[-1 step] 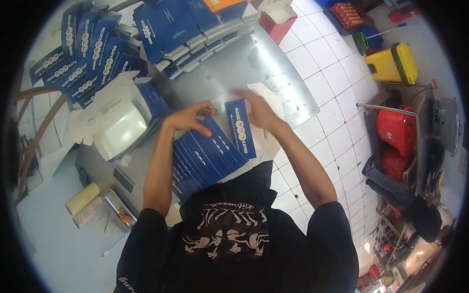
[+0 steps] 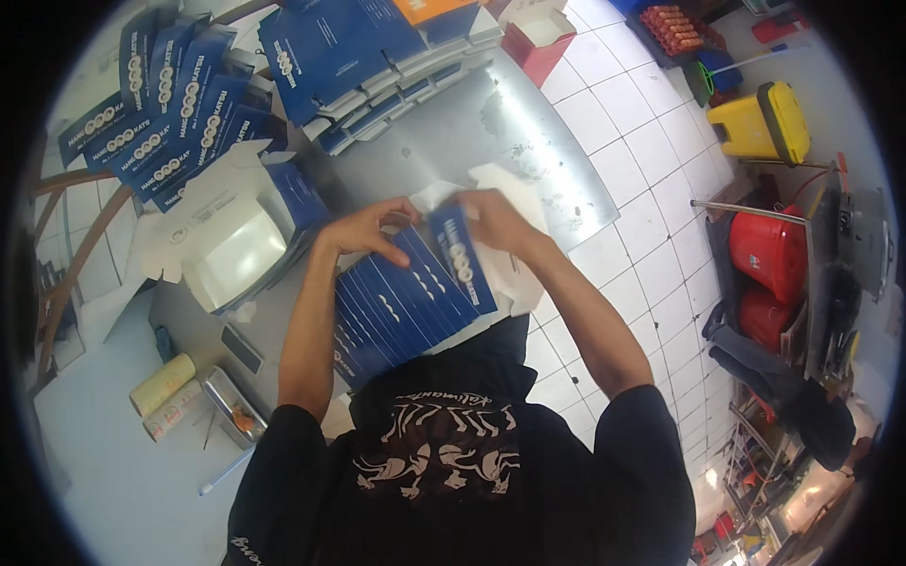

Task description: The person picks up flat cardboard pieces from a stack on a metal counter and folds them into boxes, placing each assembled box into a larger blue container.

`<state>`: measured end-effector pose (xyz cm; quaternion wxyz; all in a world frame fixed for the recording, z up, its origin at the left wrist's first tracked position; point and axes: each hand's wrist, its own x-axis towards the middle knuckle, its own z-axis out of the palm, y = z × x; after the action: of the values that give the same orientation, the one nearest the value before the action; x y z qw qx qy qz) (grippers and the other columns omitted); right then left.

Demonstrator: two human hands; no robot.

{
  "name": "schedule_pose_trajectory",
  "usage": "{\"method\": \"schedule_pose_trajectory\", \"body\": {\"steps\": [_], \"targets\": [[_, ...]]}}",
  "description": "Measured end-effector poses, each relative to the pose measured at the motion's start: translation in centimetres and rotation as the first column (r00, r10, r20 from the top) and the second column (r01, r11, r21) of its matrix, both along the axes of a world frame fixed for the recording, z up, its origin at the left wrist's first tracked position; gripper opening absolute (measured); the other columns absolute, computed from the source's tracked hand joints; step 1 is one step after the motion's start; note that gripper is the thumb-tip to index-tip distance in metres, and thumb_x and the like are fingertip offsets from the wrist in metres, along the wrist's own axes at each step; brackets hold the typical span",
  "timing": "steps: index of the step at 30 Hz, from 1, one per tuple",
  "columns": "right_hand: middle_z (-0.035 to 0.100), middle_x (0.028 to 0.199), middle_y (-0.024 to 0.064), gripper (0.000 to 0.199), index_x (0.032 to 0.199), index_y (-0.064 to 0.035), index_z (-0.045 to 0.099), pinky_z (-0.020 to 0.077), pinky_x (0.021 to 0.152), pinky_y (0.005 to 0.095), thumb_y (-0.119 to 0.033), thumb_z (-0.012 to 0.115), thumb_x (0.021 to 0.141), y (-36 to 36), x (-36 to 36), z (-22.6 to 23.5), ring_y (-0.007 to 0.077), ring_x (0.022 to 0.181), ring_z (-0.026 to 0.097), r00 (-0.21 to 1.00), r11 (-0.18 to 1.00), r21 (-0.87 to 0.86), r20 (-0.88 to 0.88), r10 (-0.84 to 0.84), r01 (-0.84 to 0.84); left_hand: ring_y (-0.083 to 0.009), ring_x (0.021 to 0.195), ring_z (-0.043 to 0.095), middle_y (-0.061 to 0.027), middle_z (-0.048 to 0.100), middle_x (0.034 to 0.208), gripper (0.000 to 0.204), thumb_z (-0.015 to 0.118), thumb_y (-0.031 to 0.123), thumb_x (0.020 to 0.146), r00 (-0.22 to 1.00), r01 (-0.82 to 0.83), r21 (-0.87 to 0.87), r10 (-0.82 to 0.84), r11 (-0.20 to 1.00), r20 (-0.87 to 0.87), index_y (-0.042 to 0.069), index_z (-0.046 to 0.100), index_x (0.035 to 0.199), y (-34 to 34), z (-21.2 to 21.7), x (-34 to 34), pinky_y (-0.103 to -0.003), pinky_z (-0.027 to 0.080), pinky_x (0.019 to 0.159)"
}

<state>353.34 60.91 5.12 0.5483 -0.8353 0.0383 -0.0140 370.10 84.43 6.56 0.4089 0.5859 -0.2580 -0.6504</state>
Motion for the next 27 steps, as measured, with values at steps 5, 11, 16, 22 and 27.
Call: {"method": "schedule_pose_trajectory", "body": {"steps": [5, 11, 16, 22, 27], "targets": [[0.077, 0.106, 0.0136, 0.021, 0.111, -0.0015, 0.075, 0.0562, 0.090, 0.0363, -0.001, 0.069, 0.092, 1.3, 0.7, -1.4, 0.0284, 0.098, 0.074, 0.961, 0.951, 0.158, -0.027, 0.275, -0.267, -0.0247, 0.135, 0.051, -0.0036, 0.057, 0.134, 0.070, 0.097, 0.004, 0.064, 0.997, -0.020, 0.009, 0.021, 1.000, -0.076, 0.013, 0.060, 0.123, 0.6, -0.3, -0.5, -0.041, 0.051, 0.104], [0.074, 0.105, 0.0163, 0.025, 0.108, -0.0028, 0.076, 0.0567, 0.085, 0.0401, 0.004, 0.065, 0.088, 1.0, 1.7, -2.3, 0.0335, 0.095, 0.072, 0.934, 0.933, -0.045, -0.008, 0.358, -0.358, -0.0274, 0.134, 0.053, -0.0045, 0.057, 0.135, 0.071, 0.099, 0.009, 0.062, 0.987, -0.088, 0.033, 0.092, 0.996, -0.135, 0.011, 0.061, 0.123, 0.1, 0.0, -0.9, -0.042, 0.046, 0.111], [0.072, 0.101, 0.0179, 0.019, 0.107, -0.0014, 0.074, 0.0544, 0.082, 0.0433, -0.001, 0.068, 0.088, 2.8, -1.4, -5.7, 0.0383, 0.094, 0.069, 0.981, 0.967, 0.178, -0.023, 0.192, -0.185, -0.0262, 0.132, 0.055, -0.0087, 0.059, 0.132, 0.075, 0.100, 0.008, 0.061, 0.968, -0.240, 0.100, 0.246, 0.966, -0.056, 0.010, 0.059, 0.125, 1.2, 0.3, -2.9, -0.042, 0.045, 0.112], [0.073, 0.099, 0.0192, 0.017, 0.105, 0.0005, 0.073, 0.0552, 0.081, 0.0424, -0.002, 0.072, 0.088, 3.6, -2.7, -6.2, 0.0386, 0.093, 0.070, 0.994, 0.946, 0.318, -0.064, 0.084, -0.059, -0.0229, 0.124, 0.059, -0.0072, 0.065, 0.121, 0.067, 0.099, 0.007, 0.063, 0.938, -0.306, 0.067, 0.313, 0.950, -0.151, 0.012, 0.059, 0.116, 2.1, -1.9, -3.8, -0.041, 0.046, 0.111], [0.074, 0.098, 0.0190, 0.017, 0.103, -0.0013, 0.074, 0.0554, 0.081, 0.0427, -0.004, 0.074, 0.087, 4.3, -2.8, -5.9, 0.0374, 0.092, 0.072, 0.998, 0.980, 0.194, -0.045, 0.053, -0.044, -0.0207, 0.118, 0.063, -0.0048, 0.068, 0.112, 0.058, 0.097, 0.004, 0.065, 0.947, -0.295, 0.096, 0.304, 0.951, -0.107, 0.012, 0.058, 0.107, 2.3, -1.0, -3.8, -0.038, 0.051, 0.105]]}}
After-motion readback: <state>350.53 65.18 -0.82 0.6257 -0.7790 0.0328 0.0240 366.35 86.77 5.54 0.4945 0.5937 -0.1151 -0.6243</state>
